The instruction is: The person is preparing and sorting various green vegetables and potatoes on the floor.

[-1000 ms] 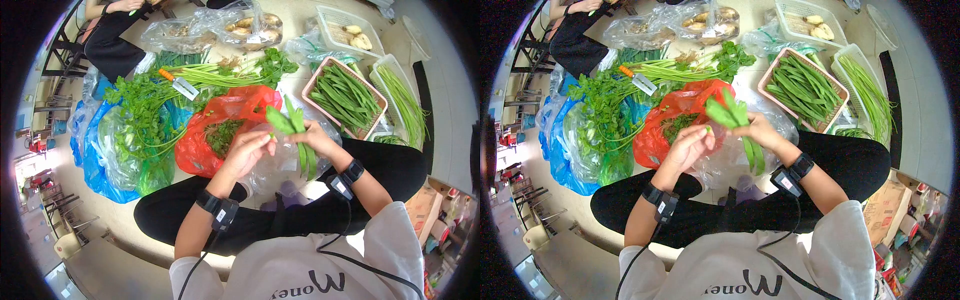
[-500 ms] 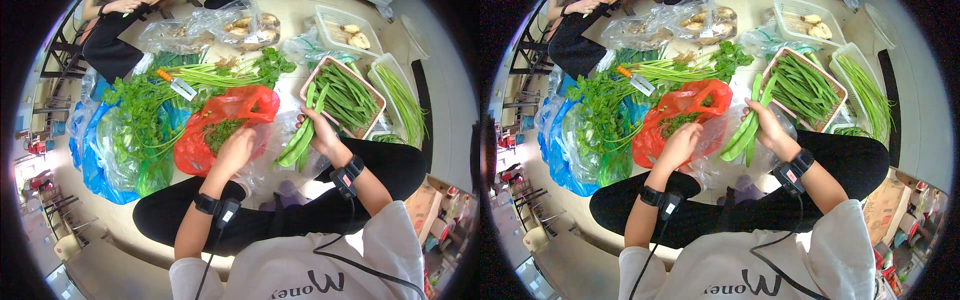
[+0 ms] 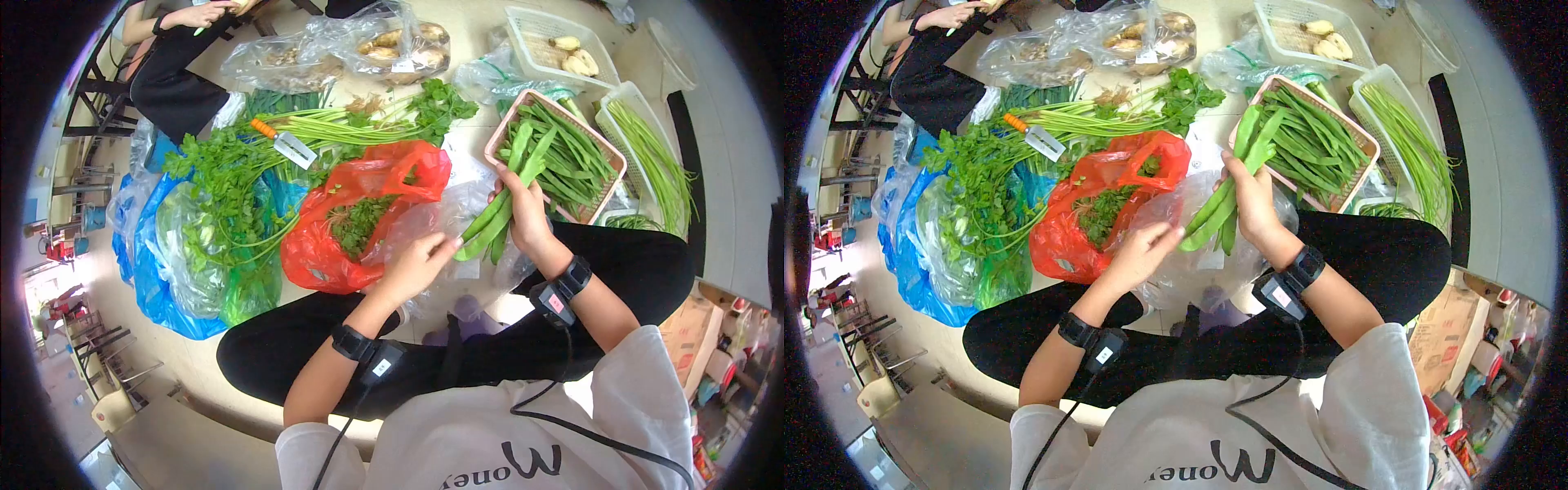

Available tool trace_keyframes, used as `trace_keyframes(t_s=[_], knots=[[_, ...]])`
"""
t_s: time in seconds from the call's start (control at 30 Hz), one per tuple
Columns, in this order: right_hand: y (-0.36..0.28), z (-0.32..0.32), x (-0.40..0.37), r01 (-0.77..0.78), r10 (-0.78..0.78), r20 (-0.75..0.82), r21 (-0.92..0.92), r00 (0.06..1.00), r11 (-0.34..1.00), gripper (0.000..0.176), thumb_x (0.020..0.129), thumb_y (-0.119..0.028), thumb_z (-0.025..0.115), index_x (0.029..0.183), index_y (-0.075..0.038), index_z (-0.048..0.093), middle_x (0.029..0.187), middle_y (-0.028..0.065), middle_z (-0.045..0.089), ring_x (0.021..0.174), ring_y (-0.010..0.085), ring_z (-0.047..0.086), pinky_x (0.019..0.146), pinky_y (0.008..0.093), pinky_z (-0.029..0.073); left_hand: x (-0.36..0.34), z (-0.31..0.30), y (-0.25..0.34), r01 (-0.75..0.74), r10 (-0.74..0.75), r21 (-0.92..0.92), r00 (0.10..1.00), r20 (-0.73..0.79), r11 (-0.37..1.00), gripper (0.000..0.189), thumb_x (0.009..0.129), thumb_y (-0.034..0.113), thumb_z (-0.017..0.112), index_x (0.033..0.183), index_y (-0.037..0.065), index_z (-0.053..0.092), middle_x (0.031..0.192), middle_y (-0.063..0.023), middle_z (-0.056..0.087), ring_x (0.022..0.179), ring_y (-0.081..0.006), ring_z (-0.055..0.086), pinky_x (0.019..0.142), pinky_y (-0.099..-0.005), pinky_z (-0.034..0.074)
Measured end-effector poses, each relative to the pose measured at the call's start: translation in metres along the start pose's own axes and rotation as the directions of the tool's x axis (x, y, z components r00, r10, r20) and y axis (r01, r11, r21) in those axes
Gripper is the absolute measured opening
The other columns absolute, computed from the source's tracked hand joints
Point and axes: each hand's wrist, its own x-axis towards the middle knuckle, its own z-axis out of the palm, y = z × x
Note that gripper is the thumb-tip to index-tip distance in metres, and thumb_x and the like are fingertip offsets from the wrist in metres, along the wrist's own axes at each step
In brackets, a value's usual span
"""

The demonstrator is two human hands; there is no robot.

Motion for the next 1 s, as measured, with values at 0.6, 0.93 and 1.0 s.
trace_keyframes(t_s=[0.6, 0.93, 1.0], knots=[[-0.008, 0.002, -0.008, 0.075, 0.054, 0.483, -0.244, 0.874, 0.967, 0.025, 0.074, -0.011, 0.063, 0.095, -0.003, 0.051, 0.082, 0.004, 0.057, 0.074, 0.0141, 0.056, 0.068, 0.027, 0.046, 0.0, 0.001, -0.012, 0.17, -0.166, -0.411, 0.985, 0.047, 0.896, 0.031, 0.089, 0.029, 0.051, 0.077, 0.002, 0.063, 0.063, 0.0022, 0.052, 0.057, -0.0054, 0.044, 0.051, -0.0198, 0.033], [-0.006, 0.001, -0.015, -0.168, 0.331, 0.48, -0.35, 0.813, 0.922, 0.026, 0.083, -0.029, 0.055, 0.096, -0.006, 0.053, 0.084, 0.0024, 0.058, 0.074, 0.0096, 0.053, 0.053, 0.0204, 0.038, 0.005, -0.013, -0.003, 0.113, -0.253, -0.88, 0.967, -0.008, 0.461, 0.026, 0.09, 0.024, 0.05, 0.074, 0.004, 0.053, 0.065, 0.0005, 0.046, 0.055, -0.0054, 0.036, 0.05, -0.019, 0.029], [-0.006, 0.004, -0.016, -0.306, 0.42, 0.486, -0.299, 0.767, 0.904, 0.028, 0.084, -0.032, 0.054, 0.097, -0.007, 0.052, 0.083, 0.0033, 0.058, 0.071, 0.0104, 0.053, 0.05, 0.0201, 0.037, 0.003, -0.018, 0.006, 0.04, -0.206, -0.94, 0.978, -0.033, 0.34, 0.023, 0.092, 0.02, 0.046, 0.075, 0.005, 0.049, 0.066, -0.0002, 0.044, 0.057, -0.0063, 0.035, 0.051, -0.0185, 0.029]])
